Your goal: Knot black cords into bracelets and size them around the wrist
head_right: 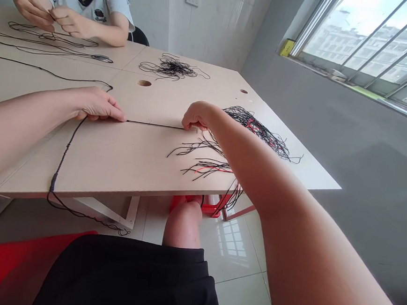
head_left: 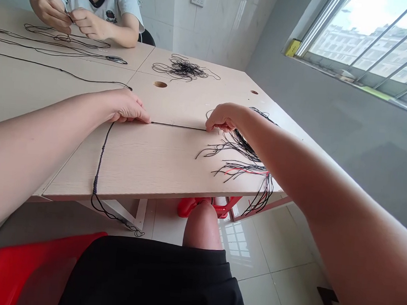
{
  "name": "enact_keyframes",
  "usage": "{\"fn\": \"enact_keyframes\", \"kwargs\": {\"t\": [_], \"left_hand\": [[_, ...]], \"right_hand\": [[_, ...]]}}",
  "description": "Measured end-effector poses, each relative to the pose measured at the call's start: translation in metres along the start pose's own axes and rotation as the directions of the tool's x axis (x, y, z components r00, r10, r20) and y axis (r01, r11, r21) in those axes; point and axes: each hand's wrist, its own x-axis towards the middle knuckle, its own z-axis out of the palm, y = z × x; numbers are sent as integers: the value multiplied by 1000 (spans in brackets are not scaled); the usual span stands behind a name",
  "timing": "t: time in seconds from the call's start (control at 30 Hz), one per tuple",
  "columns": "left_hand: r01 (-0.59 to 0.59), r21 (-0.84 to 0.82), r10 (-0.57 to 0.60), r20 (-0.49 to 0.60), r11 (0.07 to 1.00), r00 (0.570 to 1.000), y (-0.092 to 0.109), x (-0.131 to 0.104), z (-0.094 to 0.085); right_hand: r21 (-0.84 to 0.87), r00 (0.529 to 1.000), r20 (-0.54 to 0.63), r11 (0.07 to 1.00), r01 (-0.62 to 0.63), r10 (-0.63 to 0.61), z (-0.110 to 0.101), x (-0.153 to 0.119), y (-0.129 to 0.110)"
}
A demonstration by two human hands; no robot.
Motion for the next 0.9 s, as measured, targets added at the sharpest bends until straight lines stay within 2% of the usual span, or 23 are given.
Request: {"fn": "enact_keyframes", "kwargs": {"t": [0.13,0.5,0.73,0.9], "left_hand": [[13,-9,-13,3,1000,1000,1,-2,0],[2,-41,-2,2,999,1000,-1,0,0],[10,-12,-10,-17,1000,1000,-3,4,1],[17,-25,-17,-7,1000,1000,-2,6,2]], "right_hand": [[-64,997,13,995,-70,71,-2,13,-5],[-80,996,68,995,-53,59,-9,22,-1],[-158,996,22,984,-79,84,-11,9,-4],[-346,996,-11,934,-86,87,-11,-2,-24]]}}
